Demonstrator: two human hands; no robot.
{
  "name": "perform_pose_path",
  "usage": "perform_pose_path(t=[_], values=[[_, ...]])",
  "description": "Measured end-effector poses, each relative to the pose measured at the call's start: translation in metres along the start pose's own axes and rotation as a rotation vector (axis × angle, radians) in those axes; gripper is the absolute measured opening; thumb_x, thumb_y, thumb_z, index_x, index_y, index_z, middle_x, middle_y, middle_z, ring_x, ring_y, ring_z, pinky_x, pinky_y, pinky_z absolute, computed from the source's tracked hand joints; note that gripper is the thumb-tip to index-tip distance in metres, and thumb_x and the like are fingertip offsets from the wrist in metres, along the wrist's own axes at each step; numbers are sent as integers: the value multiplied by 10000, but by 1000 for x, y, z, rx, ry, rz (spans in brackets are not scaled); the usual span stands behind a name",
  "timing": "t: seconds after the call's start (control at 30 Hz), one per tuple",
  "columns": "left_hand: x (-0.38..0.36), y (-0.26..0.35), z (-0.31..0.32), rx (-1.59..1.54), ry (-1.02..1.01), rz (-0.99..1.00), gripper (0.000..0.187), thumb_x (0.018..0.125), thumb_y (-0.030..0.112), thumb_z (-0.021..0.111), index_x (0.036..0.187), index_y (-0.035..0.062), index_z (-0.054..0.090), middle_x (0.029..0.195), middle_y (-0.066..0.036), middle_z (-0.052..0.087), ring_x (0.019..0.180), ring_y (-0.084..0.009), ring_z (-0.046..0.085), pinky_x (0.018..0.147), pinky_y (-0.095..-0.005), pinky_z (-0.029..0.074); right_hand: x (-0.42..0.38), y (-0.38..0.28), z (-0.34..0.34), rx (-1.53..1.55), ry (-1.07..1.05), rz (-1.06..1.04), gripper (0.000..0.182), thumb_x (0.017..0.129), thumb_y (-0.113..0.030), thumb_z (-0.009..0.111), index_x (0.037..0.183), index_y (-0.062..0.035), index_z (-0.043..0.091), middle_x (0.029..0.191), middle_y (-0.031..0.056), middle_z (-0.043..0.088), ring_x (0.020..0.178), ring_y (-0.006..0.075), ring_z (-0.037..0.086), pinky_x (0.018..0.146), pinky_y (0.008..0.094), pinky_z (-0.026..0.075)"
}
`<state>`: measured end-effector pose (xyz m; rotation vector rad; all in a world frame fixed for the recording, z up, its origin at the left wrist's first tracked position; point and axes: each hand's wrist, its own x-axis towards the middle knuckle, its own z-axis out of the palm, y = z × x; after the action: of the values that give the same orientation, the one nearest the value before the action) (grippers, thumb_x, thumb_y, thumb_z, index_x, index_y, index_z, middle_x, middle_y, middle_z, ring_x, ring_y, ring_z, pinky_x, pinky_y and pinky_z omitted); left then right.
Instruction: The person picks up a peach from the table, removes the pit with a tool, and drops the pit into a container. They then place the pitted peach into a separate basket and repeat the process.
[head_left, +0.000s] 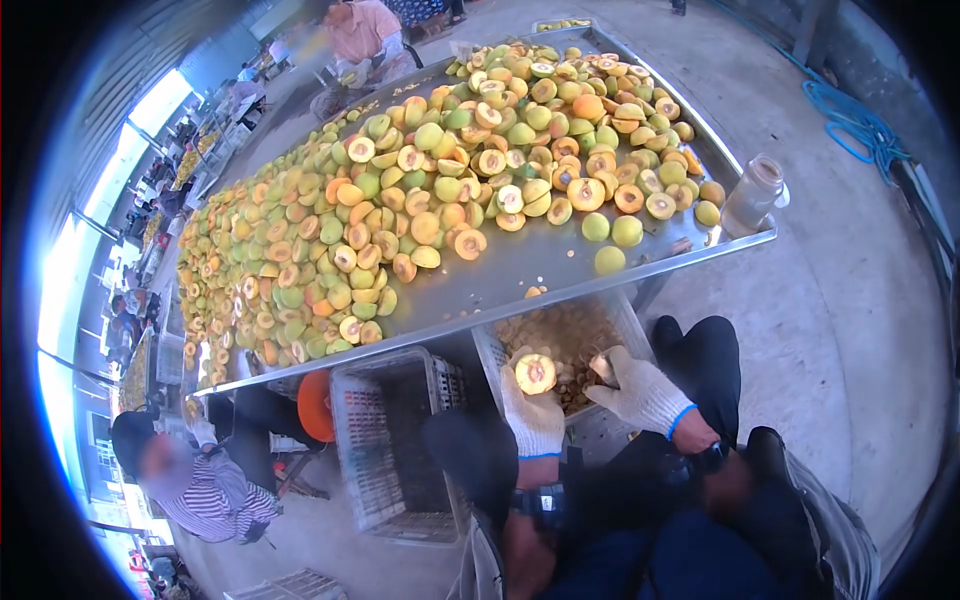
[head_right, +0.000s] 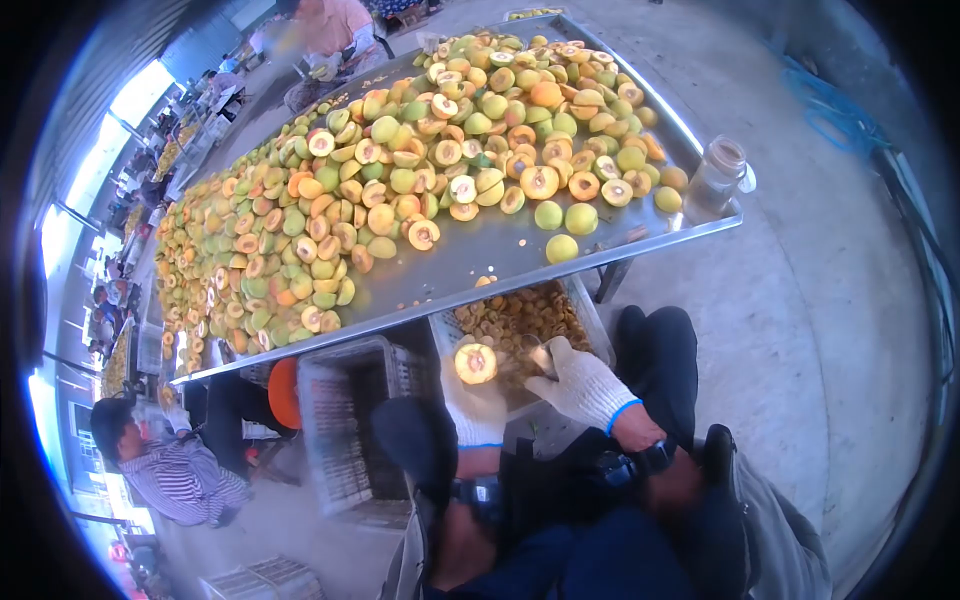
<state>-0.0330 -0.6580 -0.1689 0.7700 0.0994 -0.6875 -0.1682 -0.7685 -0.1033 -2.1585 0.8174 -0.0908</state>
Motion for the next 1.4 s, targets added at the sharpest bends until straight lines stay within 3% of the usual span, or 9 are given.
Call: perform_pose_path(t=[0.1,0.17,0.2,0.27,0.43,0.5,0.7,1.1,1.4], values=[[5,2,-4,-70,31,-58,489,1065,453,476,1289,31,580,1106,-180,668,926,-287,651,849,-421,539,-10,-4,-10,9,-16,-32,380,912,-263,752,1122,-15,556,842,225,667,849,465,687,740,546,530],[5,4,1,-89,45,-100,491,1059,457,475,1274,30,588,1100,-179,664,924,-285,646,845,-421,541,-7,-5,-18,-8,-35,-468,365,930,-275,725,1182,-53,583,864,219,674,886,455,681,770,526,539],[4,3,4,-56,93,-133,492,1054,453,471,1257,22,595,1096,-181,661,933,-285,641,848,-421,543,-4,-7,-24,-2,-39,-469,365,930,-275,725,1182,-53,583,864,219,674,886,455,681,770,526,539],[1,4,10,-10,112,-146,484,1040,448,480,1216,17,614,1071,-172,662,960,-288,634,876,-425,543,-2,-27,-40,-177,-281,-306,382,961,-270,684,1274,-71,595,1037,227,687,1010,436,656,852,502,532],[19,-15,6,-94,43,-90,474,1022,448,500,1223,34,613,1080,-177,670,996,-305,639,927,-452,537,18,-1,1,71,35,-294,380,969,-383,658,1155,-54,626,939,280,692,902,455,681,787,533,528],[10,-7,19,-94,95,-187,472,1013,436,506,1214,23,617,1078,-187,673,988,-314,646,918,-461,543,11,-12,4,121,-73,14,381,966,-364,668,1143,-32,609,964,288,691,932,488,668,789,550,512],[17,-13,20,-108,126,-216,404,997,346,530,1209,13,616,1031,-163,661,861,-306,666,832,-431,565,15,-4,23,17,-3,-17,444,984,-437,621,1039,4,637,843,287,692,806,480,688,732,561,529],[3,-6,26,38,165,-83,473,1095,443,454,1194,3,596,1086,-161,659,915,-289,672,832,-452,580,12,-25,32,157,-135,78,557,1035,-386,551,1426,5,486,850,321,685,783,514,675,705,580,522],[0,13,39,160,85,33,457,1089,409,468,1090,-14,641,990,-150,675,844,-262,679,753,-411,594,15,-40,27,115,-102,12,575,1040,-402,532,1435,13,475,841,328,677,761,511,674,696,587,516]])
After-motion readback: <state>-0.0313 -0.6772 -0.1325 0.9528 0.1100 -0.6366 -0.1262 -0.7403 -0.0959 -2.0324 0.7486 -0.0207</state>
